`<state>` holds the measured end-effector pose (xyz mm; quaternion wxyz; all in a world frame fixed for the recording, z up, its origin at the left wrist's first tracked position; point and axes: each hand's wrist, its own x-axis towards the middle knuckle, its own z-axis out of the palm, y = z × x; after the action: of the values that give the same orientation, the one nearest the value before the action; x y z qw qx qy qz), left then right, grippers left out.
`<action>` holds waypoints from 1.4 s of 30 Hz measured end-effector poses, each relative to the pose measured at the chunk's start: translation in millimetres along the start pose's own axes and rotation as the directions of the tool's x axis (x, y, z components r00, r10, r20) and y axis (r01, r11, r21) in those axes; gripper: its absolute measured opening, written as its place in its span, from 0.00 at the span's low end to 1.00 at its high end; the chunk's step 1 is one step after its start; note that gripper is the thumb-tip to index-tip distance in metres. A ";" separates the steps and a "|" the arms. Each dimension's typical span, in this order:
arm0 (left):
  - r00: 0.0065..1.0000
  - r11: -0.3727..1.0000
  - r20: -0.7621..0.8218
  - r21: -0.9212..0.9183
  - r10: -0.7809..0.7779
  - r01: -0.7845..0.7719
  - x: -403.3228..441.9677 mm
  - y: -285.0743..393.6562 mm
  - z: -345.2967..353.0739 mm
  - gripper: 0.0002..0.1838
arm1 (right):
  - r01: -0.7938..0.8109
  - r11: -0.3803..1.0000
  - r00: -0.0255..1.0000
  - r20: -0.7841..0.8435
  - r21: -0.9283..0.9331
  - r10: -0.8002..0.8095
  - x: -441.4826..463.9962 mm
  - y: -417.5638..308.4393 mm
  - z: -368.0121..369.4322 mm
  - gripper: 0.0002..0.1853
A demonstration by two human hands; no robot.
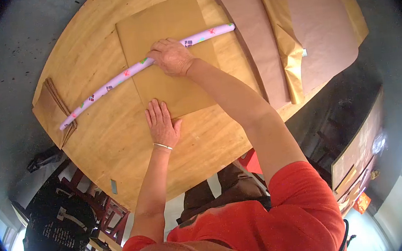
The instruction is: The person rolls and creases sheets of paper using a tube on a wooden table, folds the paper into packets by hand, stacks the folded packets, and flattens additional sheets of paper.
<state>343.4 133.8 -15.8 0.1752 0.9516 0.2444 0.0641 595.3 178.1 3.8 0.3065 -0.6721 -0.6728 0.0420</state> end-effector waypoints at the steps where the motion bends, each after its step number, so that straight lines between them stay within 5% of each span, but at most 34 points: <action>1: 1.000 1.000 0.001 -0.001 -0.002 0.002 -0.2 -0.1 -0.1 0.45 | -0.006 1.000 1.000 0.000 -0.003 0.006 3.2 3.0 0.9 0.13; 11: 0.997 0.999 0.071 0.005 -0.043 0.042 -1.2 1.2 -1.4 0.46 | -0.082 0.992 0.989 -0.134 -0.100 0.068 41.0 23.4 1.5 0.17; 15: 0.991 0.996 0.106 -0.017 -0.082 0.085 -0.1 2.6 -2.4 0.47 | -0.025 0.997 0.999 -0.043 -0.079 0.022 49.3 26.9 -5.0 0.19; 26: 0.996 0.971 -0.076 -0.238 -0.037 0.017 -3.2 -4.9 -28.9 0.46 | 0.012 1.000 0.999 -0.049 0.026 -0.011 46.8 6.8 -18.1 0.13; 32: 0.897 0.974 -0.382 -0.121 -0.223 0.191 -31.7 -128.0 -93.9 0.28 | -0.005 1.000 1.000 -0.024 -0.006 0.005 52.5 0.3 -15.1 0.14; 33: 0.865 0.960 -0.458 0.079 -0.203 0.267 -35.5 -158.0 -106.2 0.25 | 0.000 1.000 1.000 -0.022 -0.003 0.000 51.6 0.6 -14.5 0.14; 38: 0.905 0.819 -0.354 0.428 -0.237 0.383 -53.4 -308.1 -149.0 0.21 | -0.079 0.996 0.996 -0.038 -0.030 0.078 47.5 -0.7 -11.7 0.13; 40: 0.914 0.692 -0.306 0.600 -0.266 0.402 -47.7 -331.6 -161.6 0.19 | -0.082 0.997 0.996 -0.048 -0.013 0.081 46.8 -3.3 -14.2 0.12; 42: 0.907 0.714 -0.218 0.561 -0.361 0.419 -40.1 -324.0 -171.9 0.18 | -0.082 0.997 0.995 -0.055 0.010 0.082 44.8 -3.8 -12.7 0.12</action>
<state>129.3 431.6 24.4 -0.1346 0.8803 0.4549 -0.0102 602.0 214.9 31.8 0.3255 -0.6990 -0.6356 0.0385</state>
